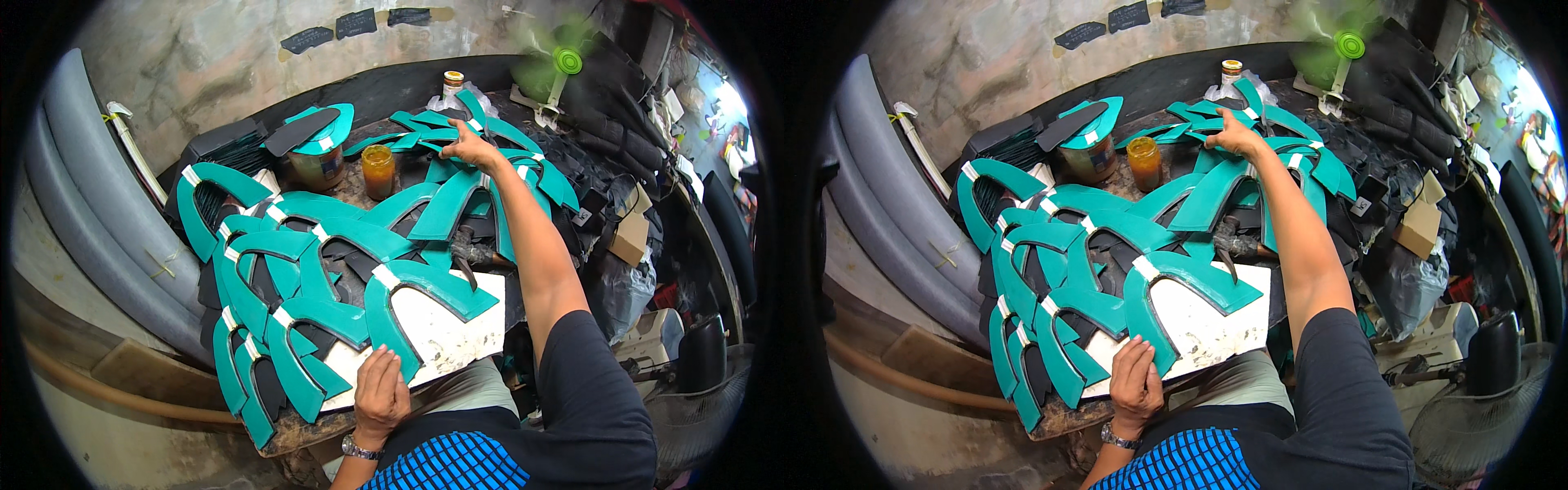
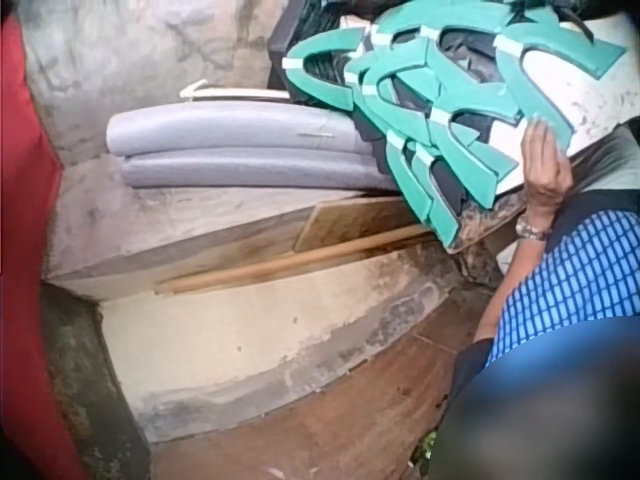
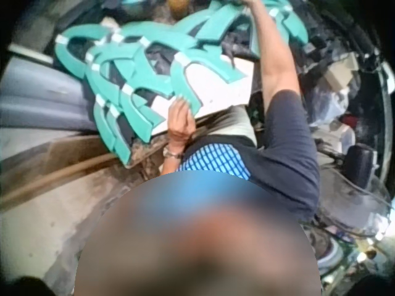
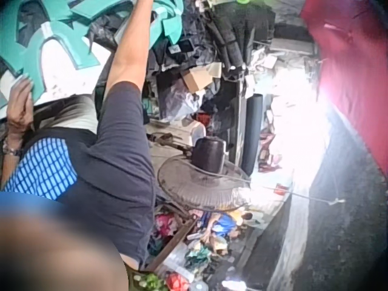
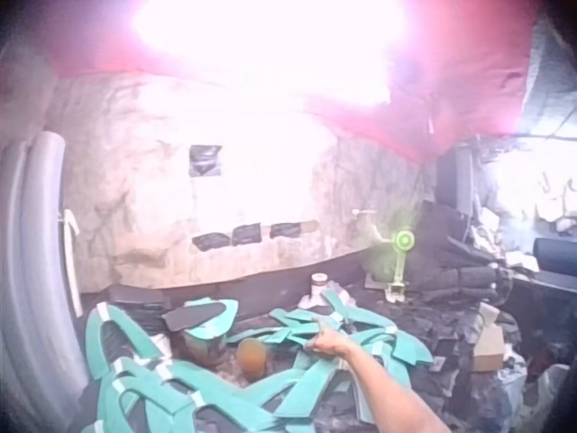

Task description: The person assembles teal and black shoe parts on a workbench, aligning and pressing pieces together. They use a hammer to tap parts into place and later use scissors to trim a white foam insert, fitting it into a teal shoe component.

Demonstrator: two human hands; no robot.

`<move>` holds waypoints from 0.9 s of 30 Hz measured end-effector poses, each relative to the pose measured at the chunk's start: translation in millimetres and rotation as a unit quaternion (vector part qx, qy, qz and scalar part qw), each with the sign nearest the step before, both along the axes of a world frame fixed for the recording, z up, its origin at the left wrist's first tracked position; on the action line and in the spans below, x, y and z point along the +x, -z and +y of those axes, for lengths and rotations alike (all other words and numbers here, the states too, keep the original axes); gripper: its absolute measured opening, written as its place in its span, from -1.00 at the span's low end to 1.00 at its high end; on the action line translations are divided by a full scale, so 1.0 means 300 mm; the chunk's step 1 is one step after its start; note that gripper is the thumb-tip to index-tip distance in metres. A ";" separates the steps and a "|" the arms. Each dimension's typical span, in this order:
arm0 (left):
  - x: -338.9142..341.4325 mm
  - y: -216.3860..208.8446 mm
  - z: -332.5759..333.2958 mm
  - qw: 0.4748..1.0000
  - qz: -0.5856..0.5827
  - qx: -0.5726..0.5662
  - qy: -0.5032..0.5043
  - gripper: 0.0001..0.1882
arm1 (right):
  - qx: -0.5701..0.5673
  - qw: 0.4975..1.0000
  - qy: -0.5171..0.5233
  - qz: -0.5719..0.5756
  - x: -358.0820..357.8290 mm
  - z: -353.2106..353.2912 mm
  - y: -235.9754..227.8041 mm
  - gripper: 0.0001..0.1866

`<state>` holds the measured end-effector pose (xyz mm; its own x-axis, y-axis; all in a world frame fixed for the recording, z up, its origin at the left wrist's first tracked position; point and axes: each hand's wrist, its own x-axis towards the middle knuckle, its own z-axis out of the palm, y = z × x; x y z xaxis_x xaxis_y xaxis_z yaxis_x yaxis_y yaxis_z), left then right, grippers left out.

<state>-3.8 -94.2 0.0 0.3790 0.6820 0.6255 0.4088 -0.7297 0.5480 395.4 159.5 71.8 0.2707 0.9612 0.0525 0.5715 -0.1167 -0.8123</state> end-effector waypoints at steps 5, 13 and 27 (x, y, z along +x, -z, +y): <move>-0.002 0.000 0.001 1.000 0.002 -0.005 0.003 -0.77 | -0.058 0.979 -0.020 -0.195 -0.042 -0.006 0.027 0.09; -0.008 -0.001 -0.001 1.000 0.010 -0.007 0.009 -0.75 | 0.249 0.931 -0.009 -0.268 -0.317 0.028 -0.016 -0.18; -0.020 0.004 0.000 1.000 -0.012 -0.015 0.016 -0.68 | 0.139 0.908 -0.169 -0.358 -0.596 0.423 -0.276 -0.21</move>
<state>-9.8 -94.2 -1.4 0.3864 0.6878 0.6145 0.3715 -0.7259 0.5789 216.6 286.4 154.6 -0.2362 0.9055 0.3526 0.9293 0.3165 -0.1902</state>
